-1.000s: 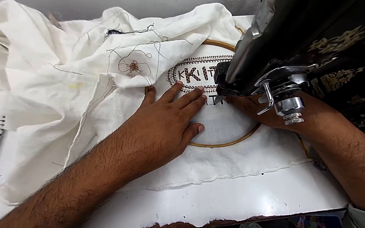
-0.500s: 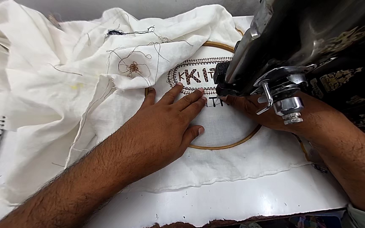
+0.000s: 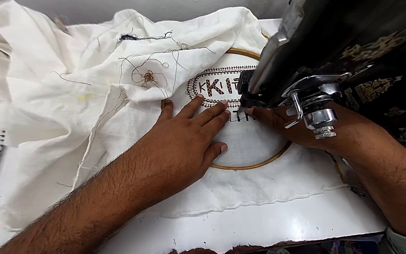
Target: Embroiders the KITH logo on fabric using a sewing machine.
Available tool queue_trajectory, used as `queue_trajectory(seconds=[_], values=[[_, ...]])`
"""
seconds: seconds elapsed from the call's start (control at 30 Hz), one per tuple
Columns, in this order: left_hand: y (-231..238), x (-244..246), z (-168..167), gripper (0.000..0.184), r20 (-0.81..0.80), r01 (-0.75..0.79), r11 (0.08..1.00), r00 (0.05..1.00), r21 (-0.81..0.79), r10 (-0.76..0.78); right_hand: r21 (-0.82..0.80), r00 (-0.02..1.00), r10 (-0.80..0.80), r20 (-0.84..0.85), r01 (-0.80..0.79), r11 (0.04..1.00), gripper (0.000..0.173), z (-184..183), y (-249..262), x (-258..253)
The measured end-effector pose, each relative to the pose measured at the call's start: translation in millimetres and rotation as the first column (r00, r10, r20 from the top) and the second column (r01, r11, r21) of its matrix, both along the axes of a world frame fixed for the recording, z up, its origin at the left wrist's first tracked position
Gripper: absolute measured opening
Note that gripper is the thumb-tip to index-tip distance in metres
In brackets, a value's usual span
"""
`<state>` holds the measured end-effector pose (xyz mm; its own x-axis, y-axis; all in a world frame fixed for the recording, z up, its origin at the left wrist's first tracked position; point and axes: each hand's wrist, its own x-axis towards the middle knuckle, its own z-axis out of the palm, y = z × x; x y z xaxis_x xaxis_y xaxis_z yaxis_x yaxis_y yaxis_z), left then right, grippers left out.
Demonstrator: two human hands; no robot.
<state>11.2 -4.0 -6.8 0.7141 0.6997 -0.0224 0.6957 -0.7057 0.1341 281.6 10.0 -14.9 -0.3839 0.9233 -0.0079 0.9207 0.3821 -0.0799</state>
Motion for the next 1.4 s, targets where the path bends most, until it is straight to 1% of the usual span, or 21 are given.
queue_trajectory(seconds=[0.13, 0.23, 0.53, 0.67, 0.87, 1.03, 1.2, 1.4], values=[[-0.2, -0.2, -0.2, 0.061, -0.003, 0.002, 1.0, 1.0, -0.002, -0.002, 0.007, 1.0, -0.014, -0.011, 0.014, 1.0, 0.056, -5.5, 2.2, 0.8], [-0.8, -0.1, -0.2, 0.061, -0.003, -0.001, 1.0, 1.0, -0.005, 0.001, -0.004, 1.0, -0.009, -0.002, 0.009, 1.0, 0.055, -2.8, 1.1, 0.5], [-2.9, 0.4, 1.2, 0.062, -0.015, 0.004, 1.0, 1.0, -0.009, -0.004, -0.018, 1.0, -0.016, 0.002, 0.016, 1.0, 0.059, 1.1, -2.3, -1.1], [-3.7, 0.2, 0.9, 0.062, -0.019, 0.003, 1.0, 1.0, -0.008, -0.004, 0.0, 1.0, -0.003, -0.014, 0.003, 1.0, 0.059, -0.6, -3.1, -0.6], [-4.8, 0.6, 2.0, 0.062, -0.029, -0.002, 1.0, 1.0, -0.016, 0.001, 0.018, 1.0, -0.022, -0.019, 0.022, 1.0, 0.061, -6.0, -0.9, -0.6], [-5.6, 0.7, 2.2, 0.062, -0.025, 0.001, 1.0, 1.0, -0.016, -0.001, -0.009, 1.0, 0.007, -0.019, -0.007, 1.0, 0.058, 1.2, -4.7, -1.0], [-4.3, 0.3, 1.7, 0.062, -0.019, 0.004, 1.0, 1.0, -0.012, -0.005, -0.002, 1.0, 0.007, -0.011, -0.007, 1.0, 0.057, -1.4, -2.5, -0.9], [-1.4, 0.0, 0.9, 0.062, -0.023, 0.003, 1.0, 1.0, -0.004, -0.003, 0.017, 1.0, -0.002, -0.011, 0.002, 1.0, 0.06, -5.0, 1.9, 1.4]])
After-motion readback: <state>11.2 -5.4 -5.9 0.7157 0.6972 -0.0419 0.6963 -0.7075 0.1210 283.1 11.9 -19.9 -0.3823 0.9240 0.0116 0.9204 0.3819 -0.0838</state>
